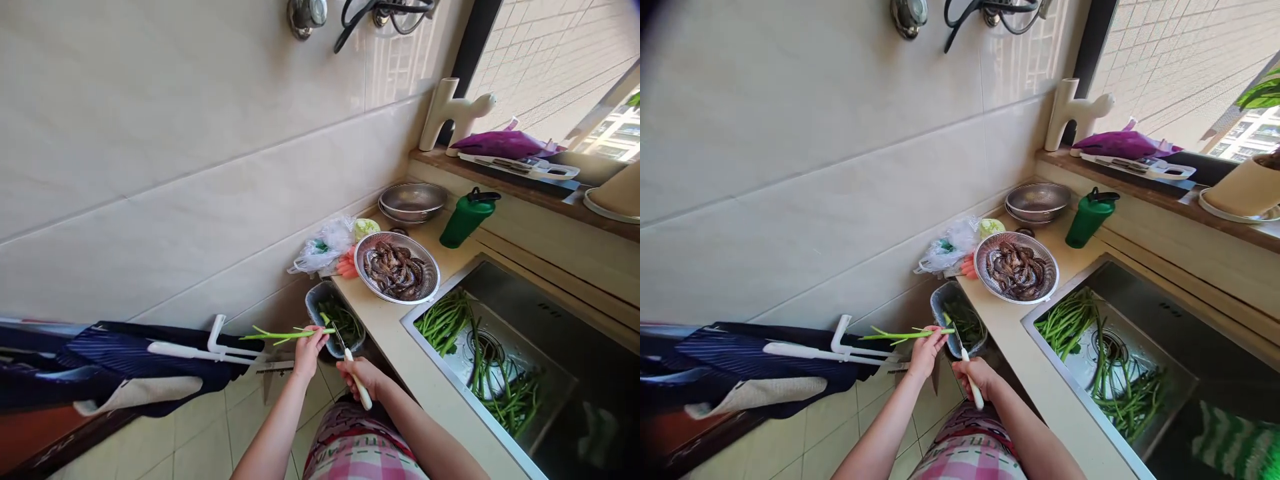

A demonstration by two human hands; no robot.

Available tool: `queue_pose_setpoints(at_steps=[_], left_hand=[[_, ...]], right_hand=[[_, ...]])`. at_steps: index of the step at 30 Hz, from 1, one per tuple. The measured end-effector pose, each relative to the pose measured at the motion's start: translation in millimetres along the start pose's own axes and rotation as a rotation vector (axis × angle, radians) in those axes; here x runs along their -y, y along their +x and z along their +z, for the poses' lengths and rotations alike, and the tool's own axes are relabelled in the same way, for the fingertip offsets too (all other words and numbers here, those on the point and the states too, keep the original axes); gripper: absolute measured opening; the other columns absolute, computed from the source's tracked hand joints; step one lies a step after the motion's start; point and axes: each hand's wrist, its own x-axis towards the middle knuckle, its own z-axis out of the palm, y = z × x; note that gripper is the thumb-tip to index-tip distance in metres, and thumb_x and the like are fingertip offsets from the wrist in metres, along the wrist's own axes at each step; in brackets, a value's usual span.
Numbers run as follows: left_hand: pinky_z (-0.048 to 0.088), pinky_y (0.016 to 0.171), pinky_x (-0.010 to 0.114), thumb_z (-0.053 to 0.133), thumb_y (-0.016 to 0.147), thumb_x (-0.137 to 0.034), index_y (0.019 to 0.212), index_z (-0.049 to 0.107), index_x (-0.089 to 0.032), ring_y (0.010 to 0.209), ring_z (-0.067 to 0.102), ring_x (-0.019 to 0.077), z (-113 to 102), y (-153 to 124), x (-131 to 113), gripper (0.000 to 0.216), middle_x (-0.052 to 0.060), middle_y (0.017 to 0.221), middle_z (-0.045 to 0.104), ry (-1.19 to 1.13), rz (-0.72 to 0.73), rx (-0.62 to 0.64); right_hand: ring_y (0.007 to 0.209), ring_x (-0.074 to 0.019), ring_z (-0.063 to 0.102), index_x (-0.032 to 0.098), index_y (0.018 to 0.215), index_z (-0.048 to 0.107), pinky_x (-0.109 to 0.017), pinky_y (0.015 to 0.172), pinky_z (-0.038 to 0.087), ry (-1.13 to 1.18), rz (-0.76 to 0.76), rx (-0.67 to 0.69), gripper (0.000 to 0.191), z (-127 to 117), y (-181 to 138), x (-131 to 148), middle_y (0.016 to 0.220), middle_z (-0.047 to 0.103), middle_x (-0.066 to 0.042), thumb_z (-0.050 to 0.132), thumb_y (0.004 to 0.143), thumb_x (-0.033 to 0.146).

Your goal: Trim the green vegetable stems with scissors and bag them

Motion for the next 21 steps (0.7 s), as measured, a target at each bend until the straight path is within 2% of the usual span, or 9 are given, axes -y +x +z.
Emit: queue_pose_setpoints(at_steps=[3,6,9,11,14,17,21], left_hand=[[0.053,0.077,0.031,0.076,0.06,-0.039,0.077,0.055,-0.017,0.078,0.065,0.0155,-1.0,5.4,3.6,0.035,0.002,0.082,0.064,0.051,-0.022,0.015],[0.053,0.072,0.03,0.074,0.063,-0.039,0.086,0.056,-0.018,0.078,0.065,0.0164,2.3,0.4,4.5,0.036,0.001,0.082,0.063,0.204,0.04,0.076],[0.052,0.07,0.028,0.072,0.067,-0.039,0.089,0.059,-0.019,0.076,0.064,0.0167,16.4,-10.0,6.0,0.032,0.001,0.081,0.062,0.391,0.119,0.217],[0.051,0.069,0.027,0.07,0.07,-0.037,0.087,0.062,-0.019,0.074,0.063,0.0168,35.5,-20.8,7.4,0.026,0.001,0.08,0.062,0.505,0.175,0.361],[0.05,0.07,0.026,0.067,0.074,-0.034,0.087,0.065,-0.02,0.075,0.062,0.0176,79.2,-45.6,10.4,0.019,0.003,0.081,0.064,0.654,0.258,0.619],[0.048,0.07,0.025,0.061,0.078,-0.031,0.089,0.064,-0.021,0.076,0.063,0.0178,137.1,-73.8,19.6,0.015,0.004,0.082,0.066,0.802,0.302,0.874],[0.046,0.062,0.024,0.056,0.081,-0.029,0.095,0.06,-0.02,0.067,0.061,0.0168,227.0,-100.9,57.5,0.017,0.002,0.077,0.065,1.011,0.231,1.136]], right_hand=[[0.032,-0.0087,0.033,0.019,0.059,0.049,-0.022,0.032,0.028,-0.003,-0.01,-0.056,0.022,-4.7,-1.2,-5.0,0.041,0.043,0.005,0.058,0.074,0.033],[0.033,-0.0099,0.035,0.02,0.059,0.048,-0.023,0.033,0.027,0.032,-0.028,-0.121,0.018,-16.8,-16.0,-17.5,0.041,0.045,0.005,0.062,0.067,0.027],[0.034,-0.0104,0.037,0.021,0.056,0.047,-0.023,0.035,0.026,0.106,-0.05,-0.181,0.016,-37.5,-43.0,-36.7,0.039,0.046,0.005,0.061,0.061,0.022],[0.035,-0.0098,0.037,0.02,0.055,0.048,-0.023,0.035,0.026,0.17,-0.083,-0.204,0.013,-54.5,-67.6,-52.8,0.039,0.046,0.005,0.061,0.058,0.022],[0.036,-0.0092,0.038,0.019,0.059,0.052,-0.022,0.037,0.027,0.264,-0.156,-0.239,0.009,-79.6,-112.4,-82.5,0.043,0.047,0.006,0.059,0.056,0.025],[0.038,-0.0085,0.039,0.017,0.065,0.055,-0.022,0.038,0.027,0.408,-0.258,-0.309,0.016,-101.2,-159.2,-117.2,0.045,0.049,0.005,0.058,0.057,0.031],[0.039,-0.0078,0.038,0.017,0.067,0.053,-0.021,0.04,0.03,0.621,-0.325,-0.437,0.022,-123.5,-213.4,-164.6,0.045,0.048,0.005,0.061,0.06,0.036]])
